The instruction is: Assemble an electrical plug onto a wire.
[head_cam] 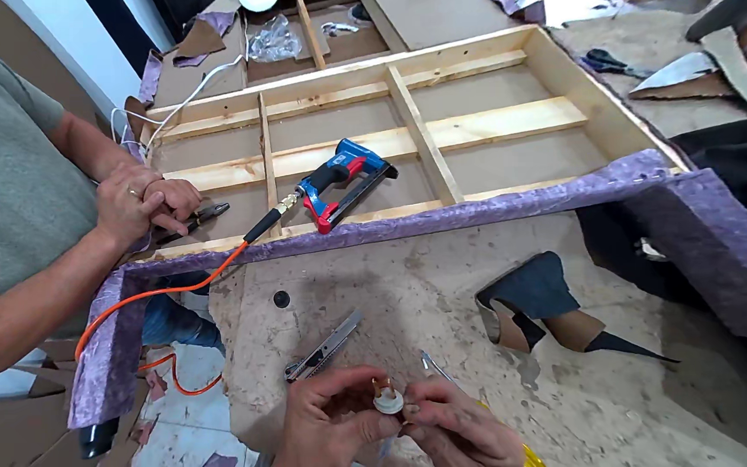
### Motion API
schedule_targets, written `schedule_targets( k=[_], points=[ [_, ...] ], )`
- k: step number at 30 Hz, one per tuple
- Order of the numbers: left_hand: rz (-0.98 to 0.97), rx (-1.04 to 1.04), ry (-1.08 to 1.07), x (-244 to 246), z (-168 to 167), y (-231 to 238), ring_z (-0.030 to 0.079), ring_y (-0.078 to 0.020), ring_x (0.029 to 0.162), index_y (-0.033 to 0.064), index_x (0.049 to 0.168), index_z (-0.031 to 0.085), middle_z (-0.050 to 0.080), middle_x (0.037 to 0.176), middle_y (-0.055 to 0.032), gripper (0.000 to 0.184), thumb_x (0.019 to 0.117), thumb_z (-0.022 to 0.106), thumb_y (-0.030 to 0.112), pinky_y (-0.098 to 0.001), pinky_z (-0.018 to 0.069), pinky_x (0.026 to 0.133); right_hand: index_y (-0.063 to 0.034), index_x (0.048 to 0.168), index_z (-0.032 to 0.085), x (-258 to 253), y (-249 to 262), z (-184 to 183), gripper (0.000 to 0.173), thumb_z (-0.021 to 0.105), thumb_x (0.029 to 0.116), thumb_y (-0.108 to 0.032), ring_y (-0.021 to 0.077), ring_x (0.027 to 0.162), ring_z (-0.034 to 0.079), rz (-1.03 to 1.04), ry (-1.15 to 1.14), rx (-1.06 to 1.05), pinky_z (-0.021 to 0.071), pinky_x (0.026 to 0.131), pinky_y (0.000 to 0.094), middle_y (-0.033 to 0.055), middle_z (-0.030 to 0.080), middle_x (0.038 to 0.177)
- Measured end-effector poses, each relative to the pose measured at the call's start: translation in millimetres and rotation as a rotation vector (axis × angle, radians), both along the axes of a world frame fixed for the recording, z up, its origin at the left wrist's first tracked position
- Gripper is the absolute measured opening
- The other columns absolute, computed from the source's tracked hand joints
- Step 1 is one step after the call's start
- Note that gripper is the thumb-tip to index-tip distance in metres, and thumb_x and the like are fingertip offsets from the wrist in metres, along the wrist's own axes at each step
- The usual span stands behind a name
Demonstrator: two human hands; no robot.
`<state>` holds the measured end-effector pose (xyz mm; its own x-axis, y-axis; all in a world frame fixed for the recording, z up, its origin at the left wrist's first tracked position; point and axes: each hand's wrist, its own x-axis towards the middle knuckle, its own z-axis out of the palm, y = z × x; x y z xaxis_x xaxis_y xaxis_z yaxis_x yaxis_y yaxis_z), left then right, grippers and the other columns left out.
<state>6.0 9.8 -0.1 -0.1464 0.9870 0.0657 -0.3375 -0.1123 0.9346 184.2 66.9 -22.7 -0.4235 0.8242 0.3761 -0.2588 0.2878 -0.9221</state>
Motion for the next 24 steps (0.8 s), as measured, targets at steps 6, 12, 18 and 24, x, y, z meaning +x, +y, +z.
schedule_targets(
  k=[6, 12, 18, 24],
  points=[
    [0.032, -0.012, 0.055, 5.5, 8.3, -1.5, 0.073, -0.0117, 0.091, -0.0061, 0.121, 0.068, 0.075, 0.107, -0.0094, 0.037, 0.0866, 0.078, 0.002, -0.0285, 0.0632, 0.081, -0.0200, 0.109, 0.078, 12.1, 2.7, 17.9, 0.016, 0.074, 0.0951, -0.012, 0.0043, 0.096, 0.070, 0.020, -0.129, -0.007, 0.0614, 0.080, 0.0195, -0.0048, 0.072, 0.110],
    [0.003, 0.017, 0.098, 3.3, 11.1, -3.0, 0.074, -0.0119, 0.091, -0.0054, 0.121, 0.067, 0.075, 0.108, -0.0104, 0.036, 0.0876, 0.078, 0.004, -0.0283, 0.0630, 0.082, -0.0150, 0.110, 0.074, 15.8, 0.5, 33.7, 0.020, 0.077, 0.0917, -0.007, 0.0063, 0.094, 0.073, 0.048, -0.152, -0.082, 0.0645, 0.079, 0.0229, -0.0032, 0.073, 0.109],
    [-0.044, -0.006, 0.066, -4.2, 9.2, -3.3, 0.073, -0.0121, 0.090, -0.0040, 0.116, 0.069, 0.075, 0.106, -0.0098, 0.034, 0.0858, 0.080, 0.004, -0.0288, 0.0630, 0.080, -0.0092, 0.102, 0.074, 12.7, -3.6, 37.8, 0.010, 0.075, 0.0924, -0.007, 0.0066, 0.093, 0.072, -0.036, -0.260, 0.093, 0.0634, 0.078, 0.0210, 0.0020, 0.073, 0.105],
    [0.004, -0.032, 0.102, -2.8, 11.2, -6.6, 0.074, -0.0128, 0.091, -0.0057, 0.118, 0.069, 0.076, 0.108, -0.0106, 0.032, 0.0881, 0.077, 0.004, -0.0299, 0.0634, 0.083, -0.0093, 0.105, 0.076, 5.1, -6.5, 33.0, 0.011, 0.073, 0.0946, -0.007, 0.0041, 0.098, 0.068, -0.101, -0.310, 0.153, 0.0586, 0.083, 0.0178, 0.0015, 0.072, 0.104]
  ],
)
